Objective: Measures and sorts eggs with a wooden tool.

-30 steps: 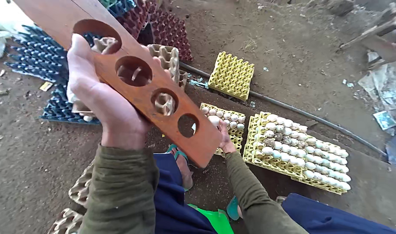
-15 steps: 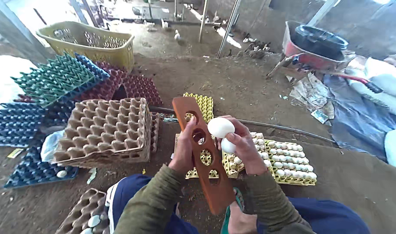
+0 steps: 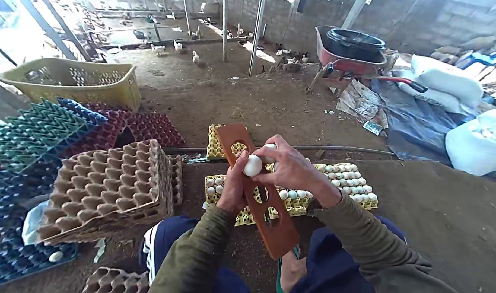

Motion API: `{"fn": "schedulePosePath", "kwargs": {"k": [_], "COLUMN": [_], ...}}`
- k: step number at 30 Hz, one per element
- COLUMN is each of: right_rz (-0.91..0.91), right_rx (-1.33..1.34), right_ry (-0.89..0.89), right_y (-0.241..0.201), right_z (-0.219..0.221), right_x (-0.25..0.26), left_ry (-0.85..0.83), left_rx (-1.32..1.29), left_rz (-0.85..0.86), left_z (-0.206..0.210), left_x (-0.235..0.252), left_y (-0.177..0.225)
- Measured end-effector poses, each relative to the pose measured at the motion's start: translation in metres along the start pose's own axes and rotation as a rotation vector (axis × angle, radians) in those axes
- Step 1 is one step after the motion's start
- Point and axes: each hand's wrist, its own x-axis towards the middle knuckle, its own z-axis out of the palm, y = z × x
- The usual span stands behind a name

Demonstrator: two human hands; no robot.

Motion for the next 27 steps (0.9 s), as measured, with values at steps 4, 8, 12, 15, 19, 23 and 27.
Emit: {"fn": "schedulePosePath", "kwargs": {"k": [4, 8, 12, 15, 19, 23, 27], "right_rz": [0.048, 0.087, 0.083, 0.070, 0.064, -0.019, 0.066], "right_rx": [-0.067, -0.096, -0.117, -0.177, -0.133, 0.019, 0.802], "right_ry": [-0.060, -0.100, -0.045, 0.033, 0.157, 0.429, 0.501], "right_y": [0.002, -0.002, -0.001, -0.002, 0.006, 0.031, 0.051], "right_z": [-0.007, -0.011, -0.010, -0.005, 0.006, 0.022, 0.020], "right_x": [-0.002, -0.005, -0.013, -0.021, -0.034, -0.053, -0.092], "left_ry": [0.017, 0.045, 0.007, -0.021, -0.006, -0.004, -0.031], "left_rx": [0.011, 0.032, 0.118, 0.203, 0.328, 0.359, 0.335], "left_rz": [-0.001, 0.009, 0.041, 0.116, 0.209, 0.238, 0.196], "left_z": [0.002, 0.003, 0.007, 0.009, 0.012, 0.022, 0.036], "left_x": [0.004, 0.008, 0.006, 0.006, 0.006, 0.010, 0.017], "left_y": [-0.004, -0.009, -0.011, -0.013, -0.020, -0.034, -0.036]}}
